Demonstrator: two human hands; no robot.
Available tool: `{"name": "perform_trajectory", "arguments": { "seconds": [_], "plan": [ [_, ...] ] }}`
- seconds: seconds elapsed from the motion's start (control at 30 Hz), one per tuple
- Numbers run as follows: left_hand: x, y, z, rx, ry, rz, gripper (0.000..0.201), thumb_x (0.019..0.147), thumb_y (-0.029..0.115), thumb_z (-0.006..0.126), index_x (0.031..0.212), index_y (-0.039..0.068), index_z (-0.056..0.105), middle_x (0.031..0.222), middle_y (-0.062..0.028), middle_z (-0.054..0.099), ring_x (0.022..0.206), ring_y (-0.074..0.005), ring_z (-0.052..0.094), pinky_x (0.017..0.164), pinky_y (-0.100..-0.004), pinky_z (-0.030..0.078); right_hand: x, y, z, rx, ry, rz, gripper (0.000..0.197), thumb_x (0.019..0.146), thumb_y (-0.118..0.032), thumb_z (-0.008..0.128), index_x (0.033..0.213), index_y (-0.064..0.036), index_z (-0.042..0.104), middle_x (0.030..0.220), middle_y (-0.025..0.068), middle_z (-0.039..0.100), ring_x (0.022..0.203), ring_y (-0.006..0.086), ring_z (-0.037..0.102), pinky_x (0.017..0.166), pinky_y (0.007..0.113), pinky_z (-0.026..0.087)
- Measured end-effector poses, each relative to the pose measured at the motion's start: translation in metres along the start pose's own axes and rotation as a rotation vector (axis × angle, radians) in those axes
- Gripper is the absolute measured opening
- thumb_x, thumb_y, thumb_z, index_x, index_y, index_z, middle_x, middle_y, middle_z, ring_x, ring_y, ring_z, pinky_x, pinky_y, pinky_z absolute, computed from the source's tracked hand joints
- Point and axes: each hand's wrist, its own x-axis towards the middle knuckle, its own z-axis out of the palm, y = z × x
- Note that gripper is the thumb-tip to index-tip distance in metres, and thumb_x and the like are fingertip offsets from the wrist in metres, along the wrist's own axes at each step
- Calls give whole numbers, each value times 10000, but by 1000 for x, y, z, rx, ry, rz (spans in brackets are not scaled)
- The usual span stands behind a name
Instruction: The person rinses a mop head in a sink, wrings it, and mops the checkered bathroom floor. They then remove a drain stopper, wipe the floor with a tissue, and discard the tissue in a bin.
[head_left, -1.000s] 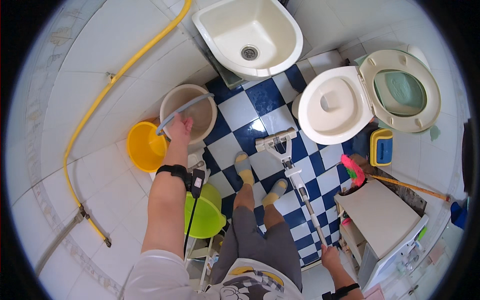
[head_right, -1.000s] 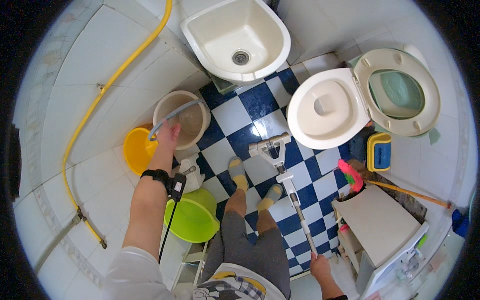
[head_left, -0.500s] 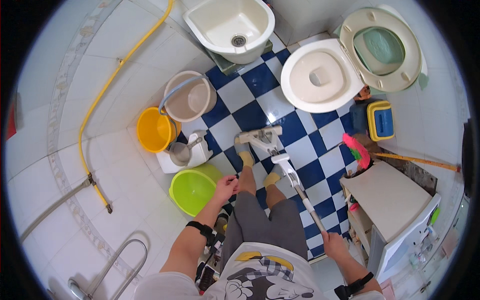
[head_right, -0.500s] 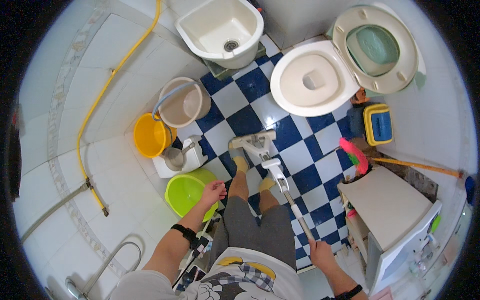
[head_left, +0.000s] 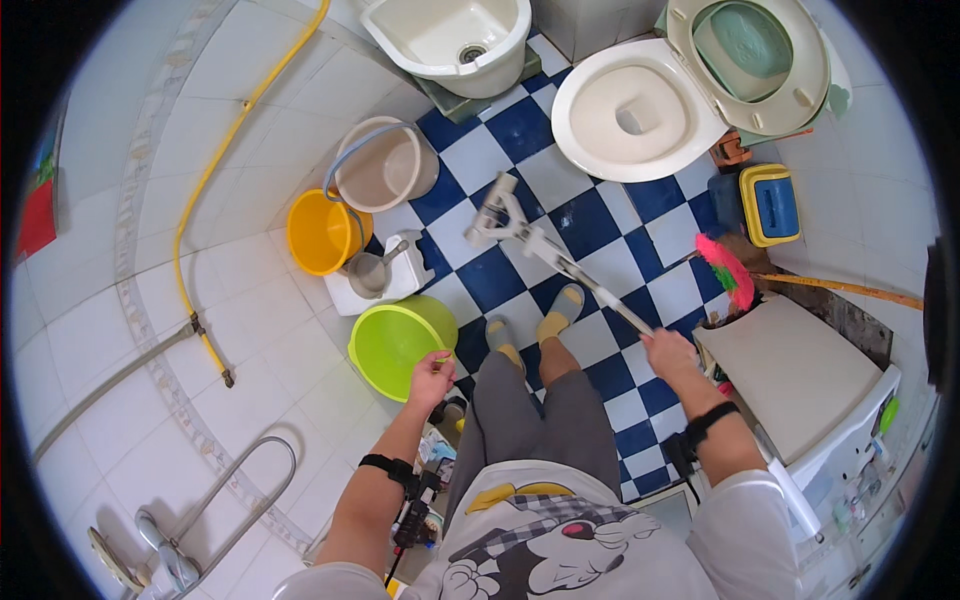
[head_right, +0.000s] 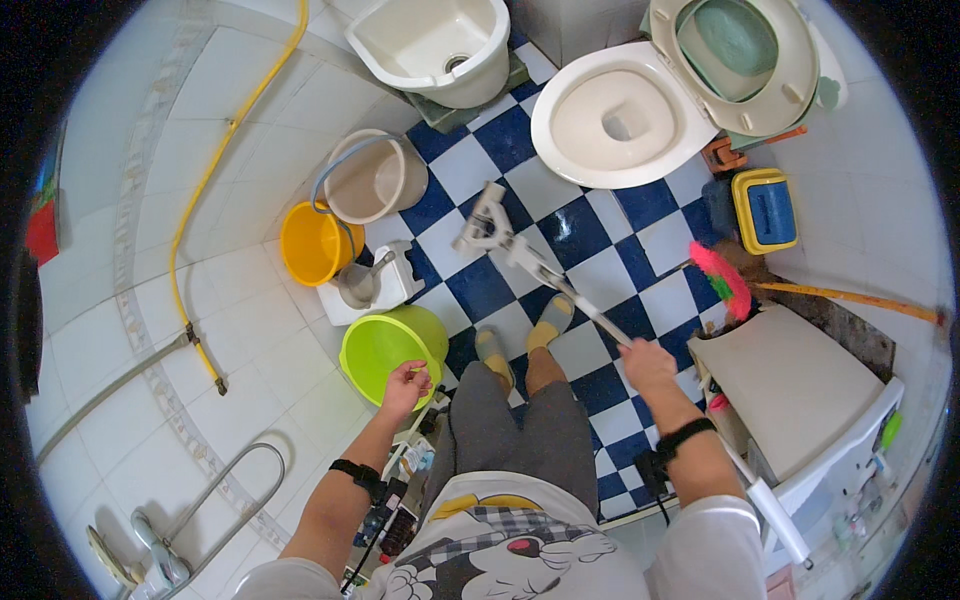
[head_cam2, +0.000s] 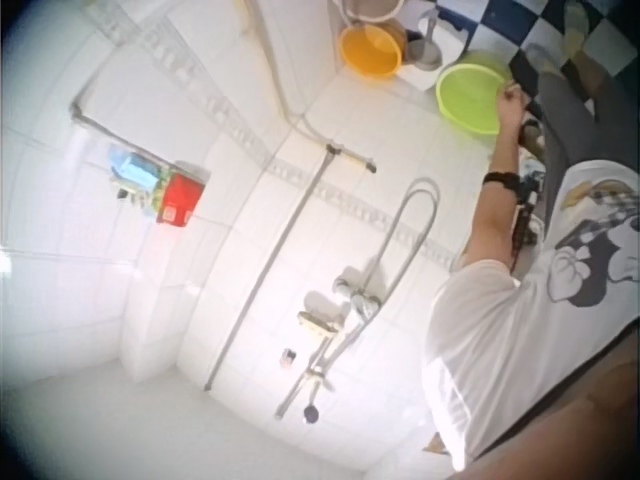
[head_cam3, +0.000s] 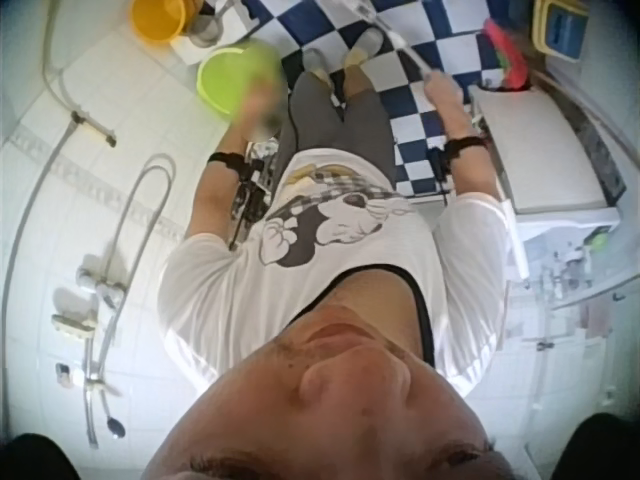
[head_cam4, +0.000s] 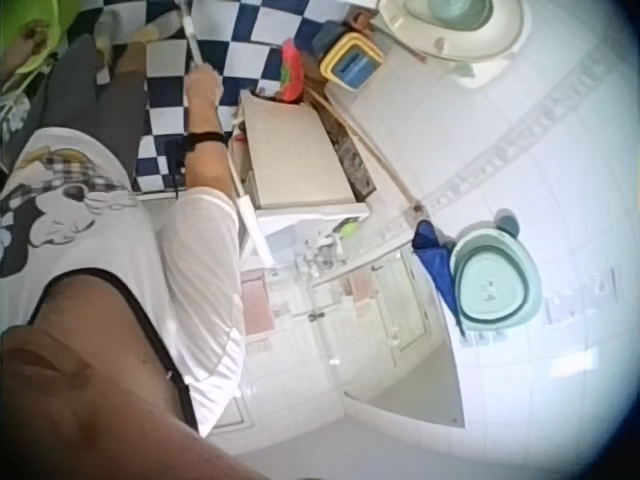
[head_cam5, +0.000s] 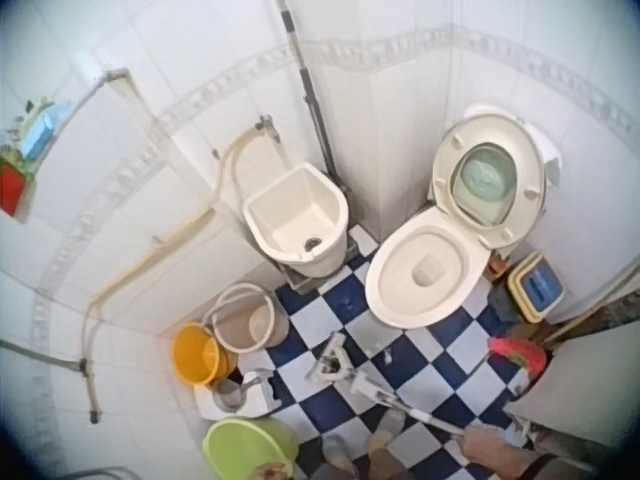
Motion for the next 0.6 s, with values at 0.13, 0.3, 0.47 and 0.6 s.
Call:
{"name": "perform_trajectory", "arguments": {
  "seconds": [0.13, 0.3, 0.47, 0.6],
  "plan": [
    [-5, 18, 4, -27, 6, 20, 271, 942, 151, 625, 1177, 20, 597, 818, -47, 626, 660, -106, 590, 568, -245, 489, -59, 84, 1, -101, -62, 125, 508, 975, -500, 462, 991, -31, 658, 998, 219, 687, 967, 388, 670, 840, 484, 537],
    [-12, 39, 17, -65, -22, 43, 251, 947, 142, 625, 1171, 29, 612, 854, -52, 647, 690, -111, 618, 605, -249, 508, -121, 124, -7, -88, -99, 286, 522, 965, -502, 479, 994, -16, 667, 1015, 246, 682, 989, 401, 666, 863, 477, 535],
    [-26, 52, 27, 2, -78, 62, 247, 944, 144, 629, 1159, 23, 620, 831, -48, 649, 706, -112, 633, 602, -256, 512, -161, 137, -5, 27, -72, 318, 540, 951, -486, 507, 988, 24, 679, 1021, 278, 671, 994, 424, 653, 886, 491, 521],
    [-27, 56, 27, 19, -90, 119, 244, 937, 151, 633, 1147, 24, 630, 795, -43, 646, 685, -110, 635, 582, -259, 513, -214, 164, -15, 130, -124, 296, 569, 960, -470, 488, 900, 61, 684, 925, 313, 658, 939, 445, 650, 856, 494, 522]
  ]
}}
